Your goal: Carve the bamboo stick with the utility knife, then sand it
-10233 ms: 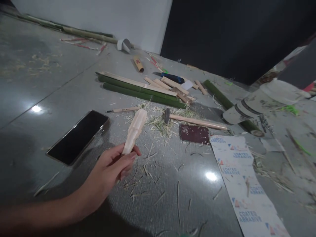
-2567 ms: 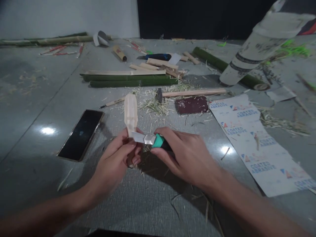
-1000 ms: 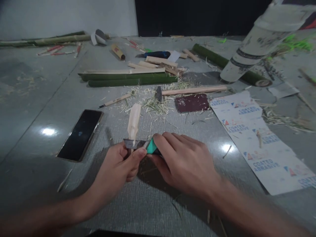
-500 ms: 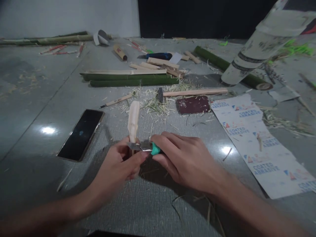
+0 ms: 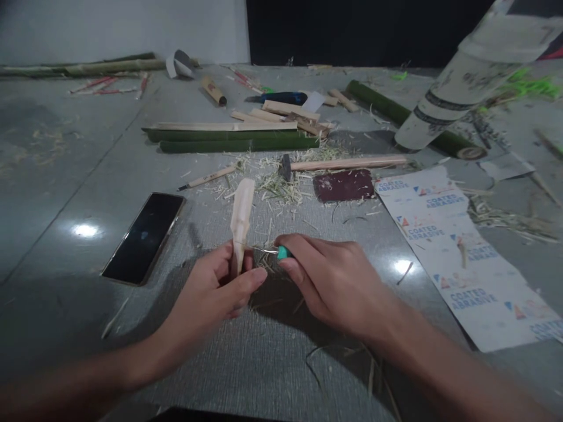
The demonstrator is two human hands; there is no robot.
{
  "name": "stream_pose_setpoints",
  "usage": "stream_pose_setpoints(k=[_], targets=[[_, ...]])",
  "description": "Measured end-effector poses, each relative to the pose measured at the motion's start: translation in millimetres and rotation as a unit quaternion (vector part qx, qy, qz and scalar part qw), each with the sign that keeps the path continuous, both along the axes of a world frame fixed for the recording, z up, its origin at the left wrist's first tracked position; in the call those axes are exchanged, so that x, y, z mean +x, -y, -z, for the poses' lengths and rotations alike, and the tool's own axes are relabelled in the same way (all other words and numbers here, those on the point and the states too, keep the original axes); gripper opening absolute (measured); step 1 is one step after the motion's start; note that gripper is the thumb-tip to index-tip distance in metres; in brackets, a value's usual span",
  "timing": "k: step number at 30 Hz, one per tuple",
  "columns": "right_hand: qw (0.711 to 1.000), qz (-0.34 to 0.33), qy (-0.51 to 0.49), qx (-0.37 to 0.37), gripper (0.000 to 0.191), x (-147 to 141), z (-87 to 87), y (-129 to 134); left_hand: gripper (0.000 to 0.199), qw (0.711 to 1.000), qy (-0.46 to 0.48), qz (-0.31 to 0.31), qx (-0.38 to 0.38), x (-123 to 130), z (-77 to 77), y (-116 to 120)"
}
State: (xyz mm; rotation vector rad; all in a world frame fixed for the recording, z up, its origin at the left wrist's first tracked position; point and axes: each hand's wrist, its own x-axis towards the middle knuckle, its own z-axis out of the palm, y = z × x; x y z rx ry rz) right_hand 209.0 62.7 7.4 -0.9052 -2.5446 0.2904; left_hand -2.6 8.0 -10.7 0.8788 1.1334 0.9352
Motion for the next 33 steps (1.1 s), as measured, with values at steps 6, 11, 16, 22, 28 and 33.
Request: stream_pose_setpoints(k=[6, 11, 16, 22, 28, 33], targets=[[0.994, 0.010, -0.011, -0.112, 0.029, -5, -11.5, 4, 0.034, 0.994, -0.094, 0.015, 0.059, -1, -3.6, 2], [0.956, 0.022, -0.062, -0.285, 0.041, -6, -17.5, 1, 0.017, 0.993, -0.090, 0.034, 0.067, 2, -2.1, -1], [0.957, -0.011, -0.086, -0.277, 0.033, 0, -16.6, -5, 0.012, 0.999, -0.018, 0.028, 0.020, 3, -5.5, -3], [0.999, -0.025, -0.004, -0.022, 0.023, 4, -4.9, -9, 0.028, 1.000, -0.004, 0.019, 0.018, 0, -7.5, -3], [1.000, -0.011, 0.003, -0.010, 0.019, 1, -3.3, -6, 0.025, 0.999, -0.027, 0.024, 0.020, -1, -7.0, -3], [1.000, -0.001, 0.004, 0.005, 0.018, 0, -3.3, -3, 0.025, 1.000, -0.008, 0.015, 0.018, 0, -5.4, -2]])
